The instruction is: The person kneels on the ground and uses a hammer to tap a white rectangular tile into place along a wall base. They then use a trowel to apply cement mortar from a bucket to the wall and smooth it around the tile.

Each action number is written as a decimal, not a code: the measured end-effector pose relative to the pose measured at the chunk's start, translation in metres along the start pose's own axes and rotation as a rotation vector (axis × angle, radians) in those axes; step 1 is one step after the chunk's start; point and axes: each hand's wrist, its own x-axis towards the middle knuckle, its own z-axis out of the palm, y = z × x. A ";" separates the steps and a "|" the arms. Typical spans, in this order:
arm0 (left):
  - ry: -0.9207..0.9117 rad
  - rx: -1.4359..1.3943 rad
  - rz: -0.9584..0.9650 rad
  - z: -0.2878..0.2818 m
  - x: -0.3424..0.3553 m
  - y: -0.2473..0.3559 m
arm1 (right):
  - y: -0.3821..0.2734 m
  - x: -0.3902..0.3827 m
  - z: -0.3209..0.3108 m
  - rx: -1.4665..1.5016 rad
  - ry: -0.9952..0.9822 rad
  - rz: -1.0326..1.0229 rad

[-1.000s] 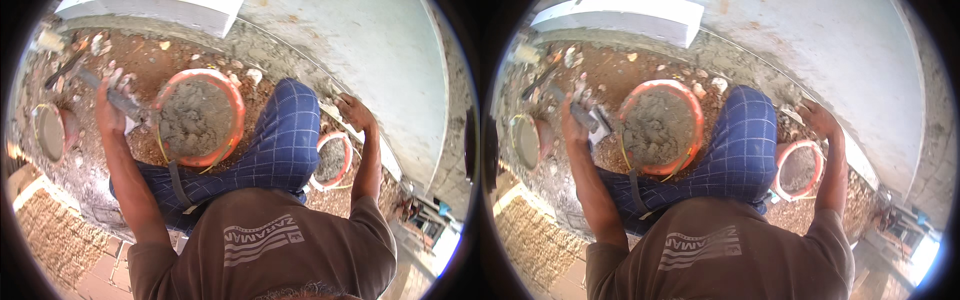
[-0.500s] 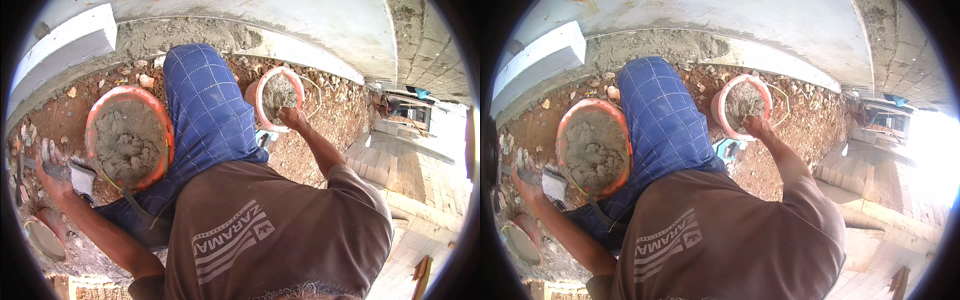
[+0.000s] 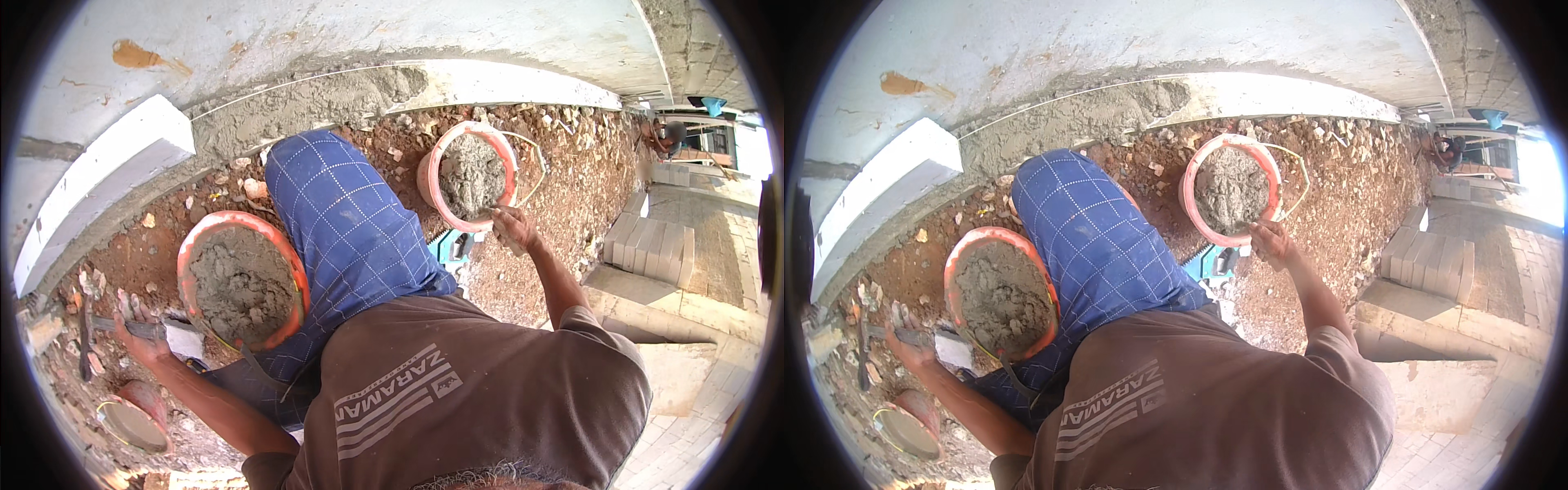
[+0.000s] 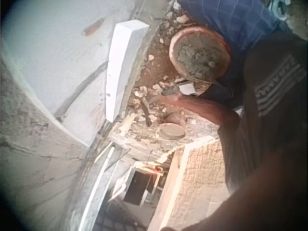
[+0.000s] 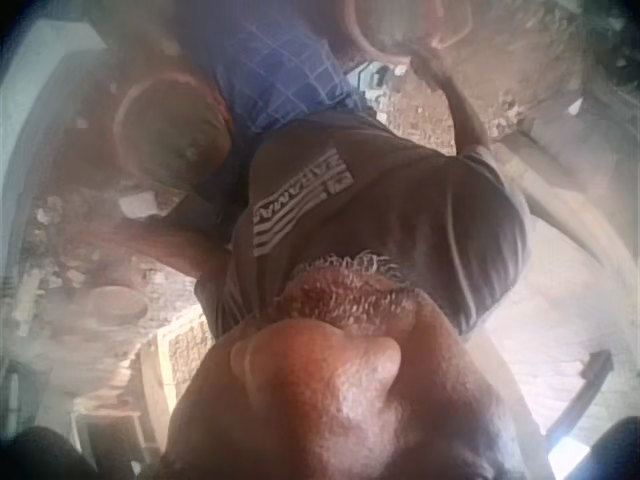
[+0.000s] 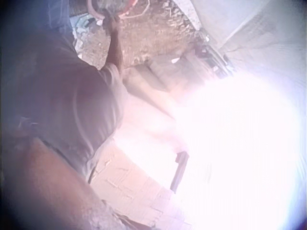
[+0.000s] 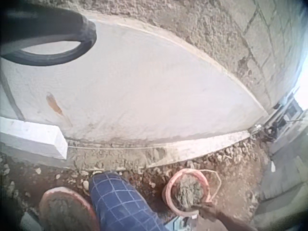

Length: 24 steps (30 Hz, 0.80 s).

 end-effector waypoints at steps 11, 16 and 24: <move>-0.026 -0.044 0.012 -0.013 0.000 -0.002 | -0.148 0.127 0.076 1.194 -0.275 -0.148; -0.100 -0.009 -0.024 0.002 0.022 -0.029 | -0.151 0.298 0.066 1.512 -0.093 -0.261; -0.098 0.005 0.022 -0.024 0.017 -0.012 | -0.169 0.269 0.126 -0.562 0.714 -0.399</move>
